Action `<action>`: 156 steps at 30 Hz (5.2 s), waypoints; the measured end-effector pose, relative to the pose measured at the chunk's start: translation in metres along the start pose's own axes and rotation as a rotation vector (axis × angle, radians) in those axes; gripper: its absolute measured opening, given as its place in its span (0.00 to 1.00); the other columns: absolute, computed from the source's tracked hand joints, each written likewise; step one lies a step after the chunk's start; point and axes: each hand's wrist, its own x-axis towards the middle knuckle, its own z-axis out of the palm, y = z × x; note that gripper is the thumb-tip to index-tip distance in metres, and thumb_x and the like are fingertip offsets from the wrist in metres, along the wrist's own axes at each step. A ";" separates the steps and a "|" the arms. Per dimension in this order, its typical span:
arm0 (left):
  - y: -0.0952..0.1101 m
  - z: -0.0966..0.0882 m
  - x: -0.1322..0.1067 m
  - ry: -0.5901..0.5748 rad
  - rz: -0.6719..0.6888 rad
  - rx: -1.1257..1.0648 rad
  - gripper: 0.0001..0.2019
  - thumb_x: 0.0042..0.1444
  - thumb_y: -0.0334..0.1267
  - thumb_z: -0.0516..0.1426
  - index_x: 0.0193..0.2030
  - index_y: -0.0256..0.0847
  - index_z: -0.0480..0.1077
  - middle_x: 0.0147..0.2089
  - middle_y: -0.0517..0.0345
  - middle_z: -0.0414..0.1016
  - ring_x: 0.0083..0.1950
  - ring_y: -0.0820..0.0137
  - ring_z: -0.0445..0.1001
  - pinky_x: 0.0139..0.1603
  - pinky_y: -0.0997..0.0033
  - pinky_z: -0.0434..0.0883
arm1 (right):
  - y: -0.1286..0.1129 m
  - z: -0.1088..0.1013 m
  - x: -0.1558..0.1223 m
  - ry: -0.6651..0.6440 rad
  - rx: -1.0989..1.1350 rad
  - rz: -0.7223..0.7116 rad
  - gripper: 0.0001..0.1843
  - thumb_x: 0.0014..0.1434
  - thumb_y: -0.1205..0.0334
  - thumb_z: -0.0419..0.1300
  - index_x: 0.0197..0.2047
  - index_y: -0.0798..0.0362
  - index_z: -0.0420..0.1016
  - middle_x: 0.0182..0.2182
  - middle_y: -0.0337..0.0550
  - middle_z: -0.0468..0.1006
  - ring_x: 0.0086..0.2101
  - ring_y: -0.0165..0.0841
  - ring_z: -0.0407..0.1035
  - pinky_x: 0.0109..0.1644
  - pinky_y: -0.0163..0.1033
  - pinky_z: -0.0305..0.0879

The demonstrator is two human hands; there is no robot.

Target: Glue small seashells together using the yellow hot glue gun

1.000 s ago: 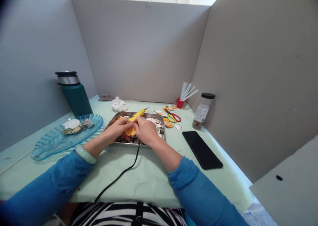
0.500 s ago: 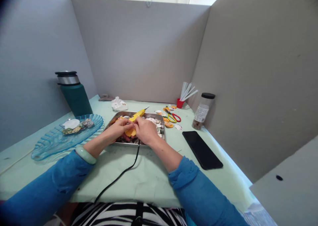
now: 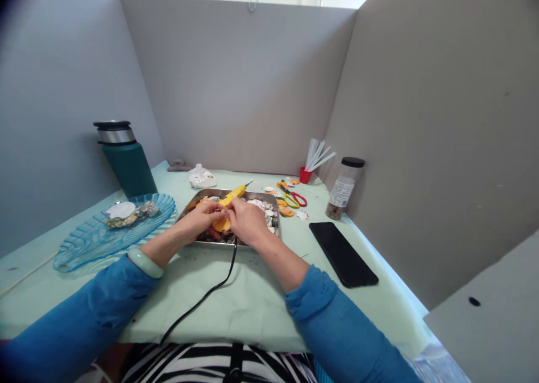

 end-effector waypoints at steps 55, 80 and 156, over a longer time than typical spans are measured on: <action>-0.005 -0.001 0.003 0.037 -0.004 0.059 0.02 0.61 0.31 0.55 0.38 0.36 0.67 0.27 0.57 0.74 0.26 0.68 0.77 0.19 0.75 0.72 | -0.002 -0.002 0.000 -0.078 -0.046 0.000 0.11 0.66 0.59 0.52 0.45 0.50 0.74 0.38 0.43 0.82 0.38 0.35 0.74 0.37 0.35 0.56; -0.008 -0.003 0.003 0.017 -0.007 0.060 0.06 0.55 0.36 0.61 0.36 0.37 0.68 0.28 0.56 0.74 0.27 0.65 0.78 0.20 0.72 0.73 | -0.002 -0.002 0.000 -0.119 -0.063 -0.001 0.12 0.67 0.59 0.51 0.47 0.51 0.73 0.39 0.45 0.82 0.39 0.36 0.74 0.38 0.36 0.57; -0.004 -0.003 0.003 0.063 0.030 -0.085 0.02 0.63 0.31 0.52 0.37 0.38 0.63 0.25 0.57 0.75 0.21 0.71 0.74 0.16 0.77 0.70 | -0.006 -0.006 0.000 -0.013 -0.029 0.056 0.11 0.67 0.58 0.53 0.43 0.51 0.75 0.36 0.43 0.82 0.37 0.35 0.74 0.37 0.35 0.56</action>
